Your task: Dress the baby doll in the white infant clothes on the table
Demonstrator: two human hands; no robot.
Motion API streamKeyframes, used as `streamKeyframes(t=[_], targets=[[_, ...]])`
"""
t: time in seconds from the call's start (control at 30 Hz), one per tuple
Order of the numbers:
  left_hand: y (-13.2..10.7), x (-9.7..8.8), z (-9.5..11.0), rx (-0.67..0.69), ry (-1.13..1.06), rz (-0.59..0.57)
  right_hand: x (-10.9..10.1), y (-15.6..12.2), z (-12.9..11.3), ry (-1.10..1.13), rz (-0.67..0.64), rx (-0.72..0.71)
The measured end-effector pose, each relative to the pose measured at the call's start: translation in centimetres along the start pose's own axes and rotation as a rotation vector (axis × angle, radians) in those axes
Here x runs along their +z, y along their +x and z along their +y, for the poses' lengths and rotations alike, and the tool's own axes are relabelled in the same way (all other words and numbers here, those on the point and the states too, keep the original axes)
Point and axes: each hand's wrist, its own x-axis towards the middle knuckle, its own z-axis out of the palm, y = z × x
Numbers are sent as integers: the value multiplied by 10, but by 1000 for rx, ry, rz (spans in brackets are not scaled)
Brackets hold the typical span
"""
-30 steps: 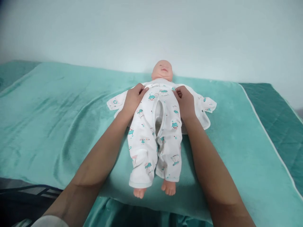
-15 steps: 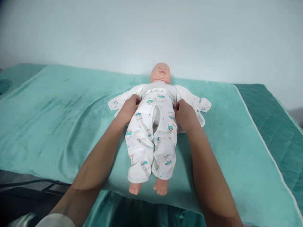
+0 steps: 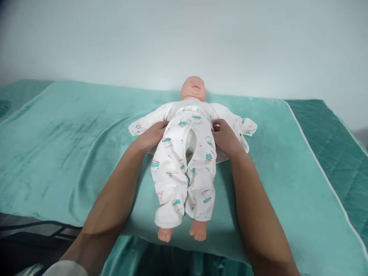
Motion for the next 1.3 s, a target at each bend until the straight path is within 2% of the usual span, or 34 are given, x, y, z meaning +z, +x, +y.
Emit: streamKeyframes(t=[0.17,0.27,0.5,0.7,0.8,0.9,0.97,1.03,1.1,1.17,1.23,1.3], targets=[[-3,9,1,-80,-322,-46,5,-3,2,97,-13,-66],[-5,12,2,-116,-440,-69,7,-5,4,111,-28,-103],[-2,14,2,-145,-495,-21,7,-2,7,129,-142,-182],[-1,16,-1,-103,-562,2,8,-3,9,193,-164,-216],[-2,15,-1,-121,-515,41,8,-2,11,190,-144,-203],[-2,11,0,-112,-418,65,5,1,13,121,-38,-121],[-1,9,1,-66,-282,82,1,2,13,5,55,-97],[-2,6,1,-14,-95,134,-4,2,12,-138,83,-108],[-4,6,3,29,62,199,-9,0,10,-225,0,-116],[-6,6,4,67,141,255,-12,-2,10,-208,-128,-91],[-7,7,5,94,148,300,-12,-3,10,-121,-214,-37],[-8,8,5,92,84,325,-9,-4,10,-28,-233,2]])
